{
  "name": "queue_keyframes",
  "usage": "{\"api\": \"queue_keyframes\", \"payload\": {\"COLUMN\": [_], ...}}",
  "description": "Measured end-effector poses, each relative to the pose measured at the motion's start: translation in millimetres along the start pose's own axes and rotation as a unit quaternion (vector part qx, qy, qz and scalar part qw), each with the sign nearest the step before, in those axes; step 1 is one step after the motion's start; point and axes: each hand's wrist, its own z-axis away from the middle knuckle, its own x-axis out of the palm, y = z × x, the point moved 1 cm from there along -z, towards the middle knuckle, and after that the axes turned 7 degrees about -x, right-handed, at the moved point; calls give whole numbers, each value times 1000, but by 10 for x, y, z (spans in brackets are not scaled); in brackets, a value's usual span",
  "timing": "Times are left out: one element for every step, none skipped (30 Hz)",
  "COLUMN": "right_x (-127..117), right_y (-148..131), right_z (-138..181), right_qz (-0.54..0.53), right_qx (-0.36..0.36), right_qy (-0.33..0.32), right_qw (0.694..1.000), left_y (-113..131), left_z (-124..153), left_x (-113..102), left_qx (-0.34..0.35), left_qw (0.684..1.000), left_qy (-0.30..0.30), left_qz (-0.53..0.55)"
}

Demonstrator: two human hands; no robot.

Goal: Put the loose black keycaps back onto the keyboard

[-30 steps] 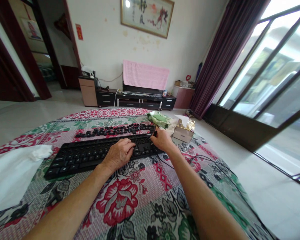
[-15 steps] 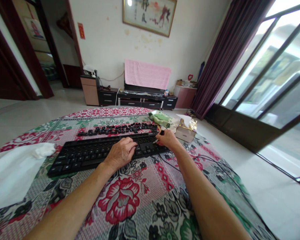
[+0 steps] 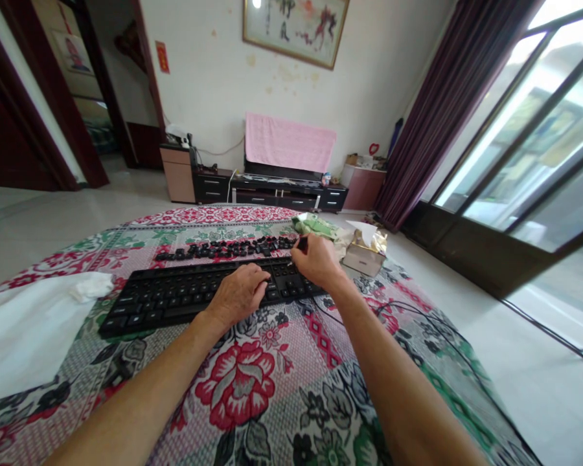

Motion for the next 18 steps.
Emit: {"api": "queue_keyframes", "payload": {"right_x": [2, 15, 37, 65, 97, 131, 165, 197, 227, 253, 277, 298, 319, 338, 355, 371, 386, 398], "right_y": [-8, -8, -7, -8, -14, -25, -41, -60, -80, -96, -109, -116, -118, -116, -111, -105, -101, -99], "right_z": [-9, -15, -18, -17, -12, -3, 8, 22, 35, 47, 57, 65, 69, 71, 72, 72, 72, 72], "right_qz": [-66, -138, -211, -277, -332, -376, -407, -429, -444, -454, -462, -468, -471, -472, -468, -463, -459, -456], "right_qx": [9, 21, 33, 45, 57, 67, 74, 79, 83, 86, 91, 98, 106, 116, 125, 133, 137, 139], "right_qy": [-20, -41, -57, -64, -67, -68, -70, -73, -77, -82, -86, -89, -92, -92, -89, -85, -82, -82], "right_qw": [998, 989, 975, 958, 939, 922, 908, 897, 889, 883, 878, 874, 871, 869, 870, 872, 874, 875], "left_y": [7, 17, 28, 41, 54, 66, 78, 86, 93, 96, 99, 100, 101, 102, 104, 105, 105, 105], "left_z": [-4, -9, -16, -23, -31, -37, -42, -46, -48, -49, -50, -50, -50, -50, -51, -51, -51, -50], "left_x": [-11, -24, -38, -53, -67, -79, -89, -96, -101, -104, -105, -106, -106, -105, -104, -103, -101, -100], "left_qx": [-5, -11, -19, -27, -35, -41, -45, -48, -50, -51, -50, -49, -47, -44, -40, -36, -33, -31], "left_qw": [1000, 1000, 999, 998, 997, 996, 995, 995, 994, 995, 995, 996, 997, 998, 998, 999, 999, 999], "left_qy": [3, 8, 13, 18, 22, 23, 22, 20, 19, 18, 19, 20, 21, 21, 21, 21, 22, 23], "left_qz": [10, 23, 38, 52, 66, 77, 86, 90, 90, 87, 81, 72, 61, 48, 35, 22, 9, -1]}}
